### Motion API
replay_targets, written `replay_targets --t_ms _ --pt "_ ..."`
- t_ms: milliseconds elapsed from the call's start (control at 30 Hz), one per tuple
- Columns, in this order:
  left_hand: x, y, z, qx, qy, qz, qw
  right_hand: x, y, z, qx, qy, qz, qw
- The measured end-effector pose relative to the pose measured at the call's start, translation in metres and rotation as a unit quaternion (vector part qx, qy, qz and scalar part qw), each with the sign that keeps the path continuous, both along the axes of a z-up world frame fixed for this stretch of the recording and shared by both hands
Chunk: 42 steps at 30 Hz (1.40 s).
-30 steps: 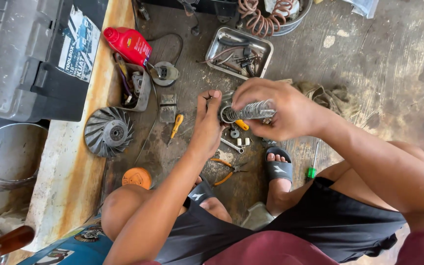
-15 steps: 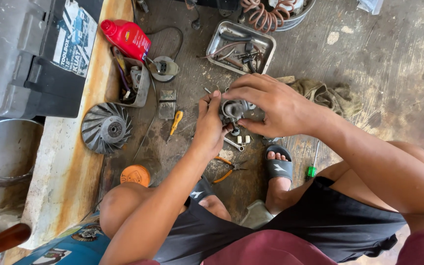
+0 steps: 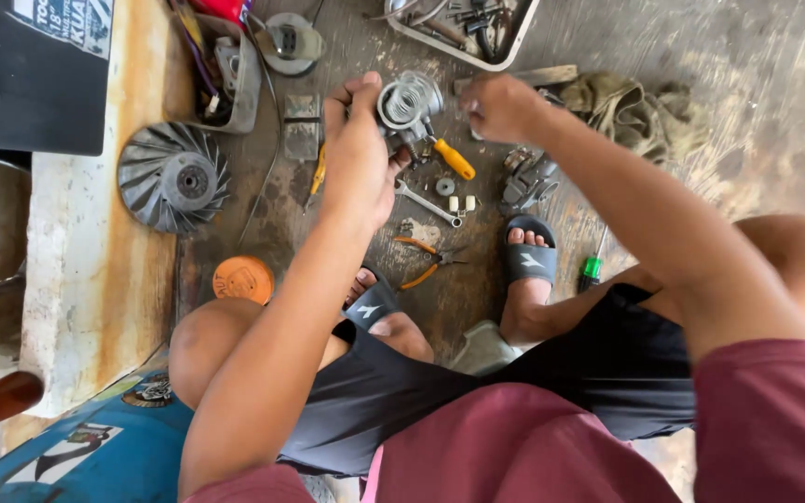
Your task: Disassembling and inspecting a motorcycle carburetor using pliers and manual manipulation
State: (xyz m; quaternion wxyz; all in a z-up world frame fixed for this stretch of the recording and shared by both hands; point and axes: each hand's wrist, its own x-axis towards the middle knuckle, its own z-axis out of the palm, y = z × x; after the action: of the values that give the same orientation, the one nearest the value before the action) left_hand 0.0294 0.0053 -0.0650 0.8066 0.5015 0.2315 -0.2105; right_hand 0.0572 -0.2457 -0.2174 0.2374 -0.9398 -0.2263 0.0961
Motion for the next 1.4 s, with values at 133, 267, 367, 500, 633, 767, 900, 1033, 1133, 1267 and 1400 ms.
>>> replay_targets --t_ms 133,267,367,500,633,767,900,1033,1133,1267,1400 --pt "0.004 0.009 0.006 0.0 -0.008 0.022 1.0 -0.027 0.027 -0.061 0.016 -0.005 0.014 1.0" --pt "0.005 0.01 0.008 0.008 -0.006 0.015 1.0 -0.047 0.056 -0.099 -0.137 0.138 0.031 0.98" --pt "0.004 0.008 0.007 0.0 -0.014 0.023 1.0 -0.061 0.068 -0.128 -0.251 0.131 0.066 0.957" --pt "0.001 0.01 0.011 -0.019 -0.02 0.03 0.999 -0.069 0.075 -0.144 -0.289 0.087 0.025 0.953" --pt "0.003 0.01 0.016 0.0 -0.003 0.036 0.999 -0.068 0.079 -0.129 -0.265 0.134 -0.018 0.955" --pt "0.0 0.014 0.013 -0.002 -0.013 0.034 0.999 -0.048 0.062 -0.05 -0.013 0.105 -0.09 0.99" --pt "-0.001 0.011 0.014 0.0 -0.022 0.025 0.999 -0.012 0.036 0.062 0.389 0.398 -0.148 0.818" --pt "-0.003 0.009 0.021 -0.013 -0.002 0.022 1.0 -0.007 0.005 0.153 0.618 0.411 -0.003 0.67" --pt "-0.006 0.009 0.03 0.012 -0.006 0.008 1.0 -0.013 -0.004 0.192 0.622 0.356 0.117 0.687" --pt "-0.013 -0.005 0.037 0.028 -0.004 -0.022 0.999 -0.033 -0.007 0.213 0.613 0.299 0.137 0.718" --pt "-0.019 -0.023 0.042 0.079 0.005 -0.015 0.997 -0.045 -0.004 0.215 0.617 0.264 0.14 0.728"
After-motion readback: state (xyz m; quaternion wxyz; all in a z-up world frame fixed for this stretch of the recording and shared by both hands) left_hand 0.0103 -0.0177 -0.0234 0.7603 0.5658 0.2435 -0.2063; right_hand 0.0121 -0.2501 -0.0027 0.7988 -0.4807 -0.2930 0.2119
